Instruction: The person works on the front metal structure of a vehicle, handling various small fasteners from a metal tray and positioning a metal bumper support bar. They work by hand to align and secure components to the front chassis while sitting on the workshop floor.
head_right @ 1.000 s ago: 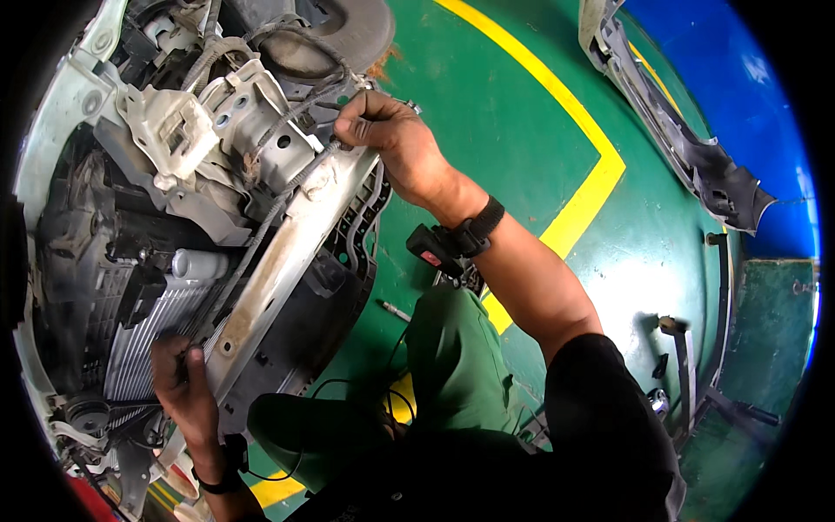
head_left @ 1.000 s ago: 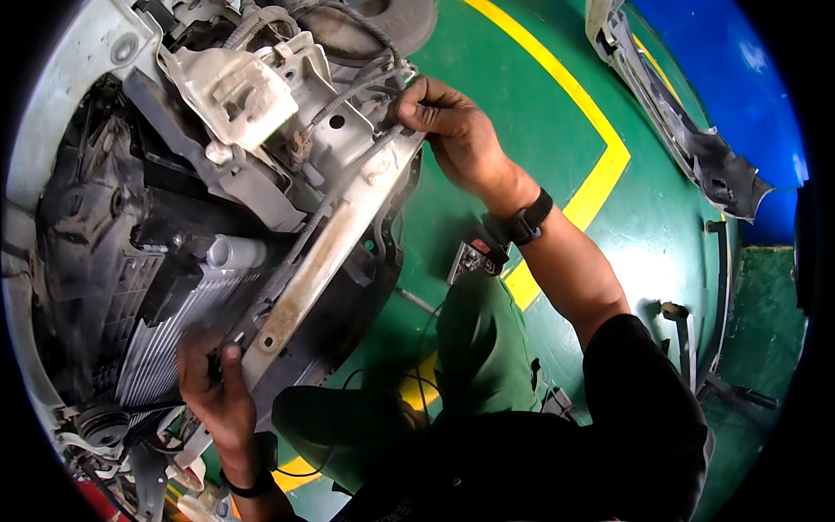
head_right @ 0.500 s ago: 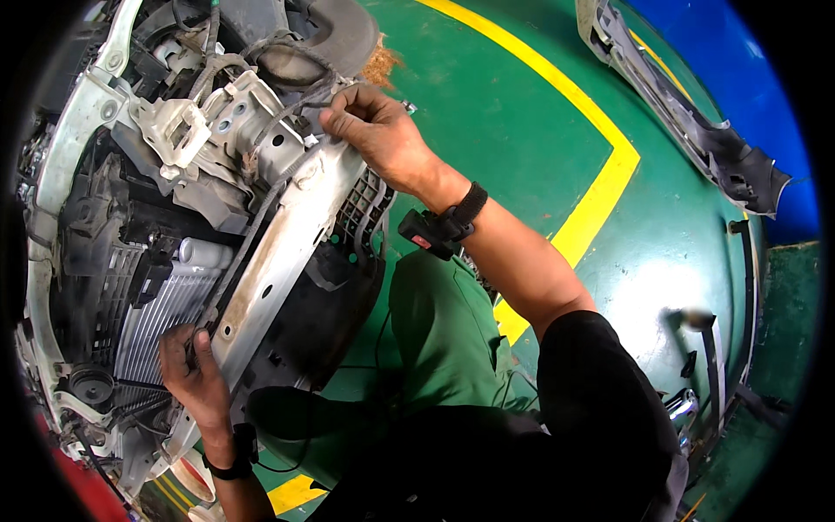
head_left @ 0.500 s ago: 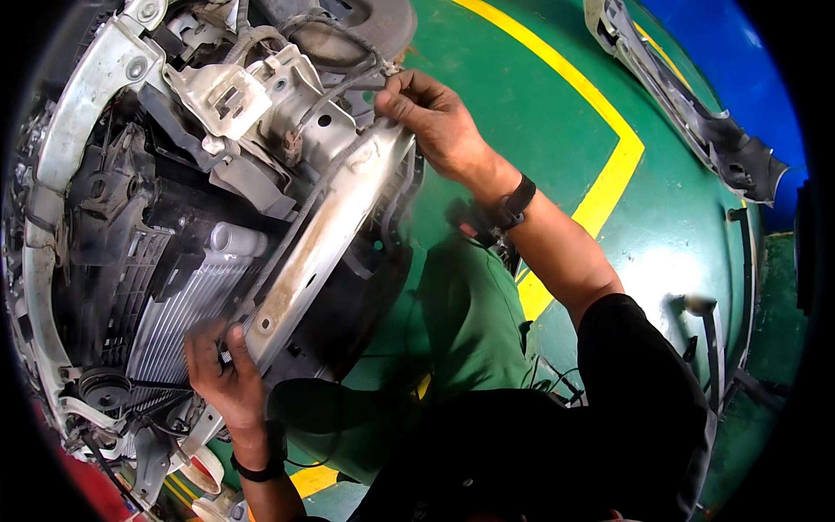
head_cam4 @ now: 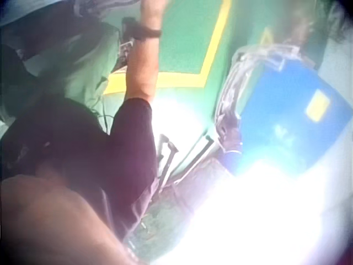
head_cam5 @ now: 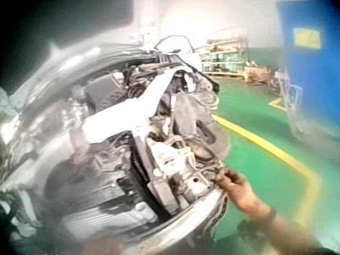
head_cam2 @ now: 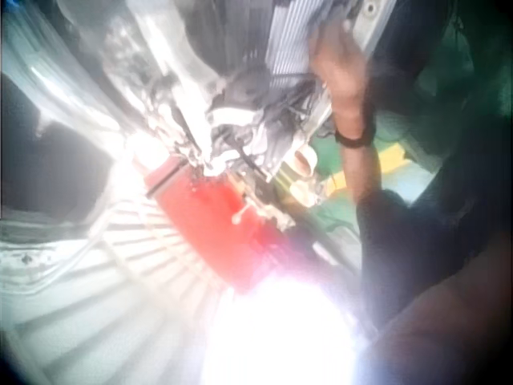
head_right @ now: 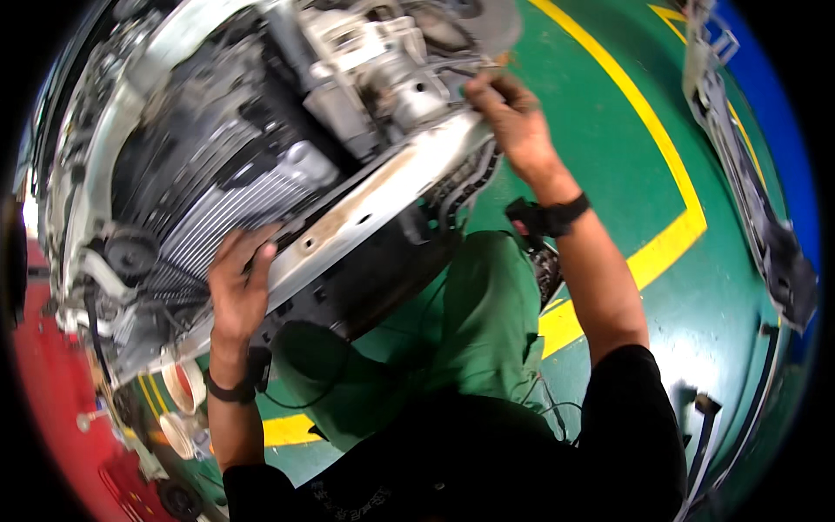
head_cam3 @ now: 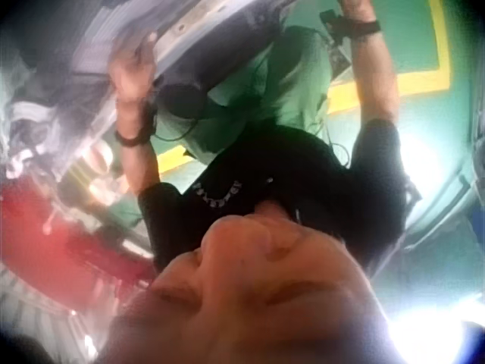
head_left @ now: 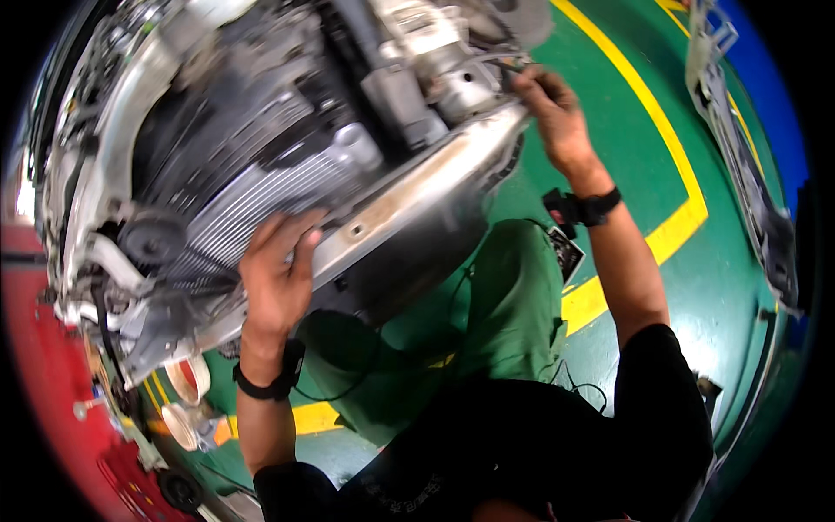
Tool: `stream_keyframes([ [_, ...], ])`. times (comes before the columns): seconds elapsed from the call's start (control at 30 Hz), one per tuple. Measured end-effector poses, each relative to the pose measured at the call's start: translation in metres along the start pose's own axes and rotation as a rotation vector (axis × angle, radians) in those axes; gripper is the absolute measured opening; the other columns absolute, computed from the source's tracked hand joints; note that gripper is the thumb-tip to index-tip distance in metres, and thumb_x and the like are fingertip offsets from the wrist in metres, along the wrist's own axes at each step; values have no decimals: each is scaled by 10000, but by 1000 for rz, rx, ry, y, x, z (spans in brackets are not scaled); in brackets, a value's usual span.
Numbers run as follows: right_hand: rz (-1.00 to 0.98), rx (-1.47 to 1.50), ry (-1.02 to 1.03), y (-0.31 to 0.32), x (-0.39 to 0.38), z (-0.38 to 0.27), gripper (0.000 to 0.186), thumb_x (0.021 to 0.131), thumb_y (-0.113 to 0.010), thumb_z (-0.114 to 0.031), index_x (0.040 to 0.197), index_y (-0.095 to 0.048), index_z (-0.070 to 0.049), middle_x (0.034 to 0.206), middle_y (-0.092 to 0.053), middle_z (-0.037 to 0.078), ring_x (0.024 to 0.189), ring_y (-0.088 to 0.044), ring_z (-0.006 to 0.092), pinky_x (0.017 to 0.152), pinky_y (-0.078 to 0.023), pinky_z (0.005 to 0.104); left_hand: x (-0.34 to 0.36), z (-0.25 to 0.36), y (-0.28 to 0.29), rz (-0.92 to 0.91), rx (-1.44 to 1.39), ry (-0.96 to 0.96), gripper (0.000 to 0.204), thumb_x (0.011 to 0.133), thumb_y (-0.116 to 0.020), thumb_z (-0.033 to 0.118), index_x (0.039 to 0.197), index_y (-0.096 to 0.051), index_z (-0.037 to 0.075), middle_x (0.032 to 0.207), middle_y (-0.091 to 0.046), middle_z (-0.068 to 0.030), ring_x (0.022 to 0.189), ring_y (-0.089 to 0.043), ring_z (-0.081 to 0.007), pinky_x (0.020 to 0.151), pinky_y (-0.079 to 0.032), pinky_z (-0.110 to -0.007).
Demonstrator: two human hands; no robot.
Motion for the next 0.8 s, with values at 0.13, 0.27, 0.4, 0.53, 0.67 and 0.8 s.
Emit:
stream_keyframes([
  [0.13, 238, -923, 385, -20, -20, -49, 238, 928, -704, -225, 1015, -672, -6, 944, -694, 77, 868, -647, 231, 790, -510, 324, -9, -21, 1, 37, -25, 33, 165, 898, -650, 78, 1049, -716, 75, 951, -674, -138, 835, -638, -311, 759, -508, -365],
  [0.27, -57, -865, 725, -75, -62, -84, 197, 864, -744, -165, 1011, -690, -46, 998, -702, 96, 951, -647, 295, 834, -516, 382, -15, -32, 2, 18, -111, 158, 145, 939, -602, 69, 1042, -692, 22, 954, -692, -138, 875, -651, -286, 810, -507, -343],
  [0.4, -433, -833, 690, -143, -80, -83, 249, 856, -718, -141, 1078, -665, -44, 997, -682, 112, 953, -642, 305, 856, -514, 404, -13, -34, -2, 58, -140, 132, 118, 907, -626, 90, 1006, -680, 56, 933, -673, -131, 814, -626, -320, 741, -504, -386],
  [0.53, -584, -865, 685, -178, -83, -65, 266, 857, -704, -170, 1075, -644, -28, 917, -657, 120, 893, -632, 322, 828, -499, 419, -11, -26, -1, 116, -96, 27, 78, 898, -640, 98, 962, -669, 61, 906, -677, -108, 800, -619, -319, 726, -502, -400],
  [0.67, -705, -895, 625, -187, -80, -57, 249, 850, -697, -139, 1062, -642, -20, 900, -652, 121, 869, -624, 330, 792, -498, 432, -9, -20, 0, 108, -114, -7, 81, 892, -658, 114, 957, -673, 67, 892, -683, -85, 811, -624, -313, 733, -513, -403],
  [0.8, -737, -917, 667, -197, -81, -64, 264, 828, -703, -99, 1068, -644, -6, 910, -654, 134, 872, -631, 337, 776, -516, 428, -9, -28, -5, 107, -96, -42, 109, 878, -681, 141, 963, -672, 74, 916, -693, -78, 841, -635, -317, 739, -521, -412],
])
Point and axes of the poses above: each hand's wrist, its own x-axis towards the middle knuckle, its own y-axis out of the back of the hand, z = x × y, the point moved 3 cm from there along x, towards the middle knuckle
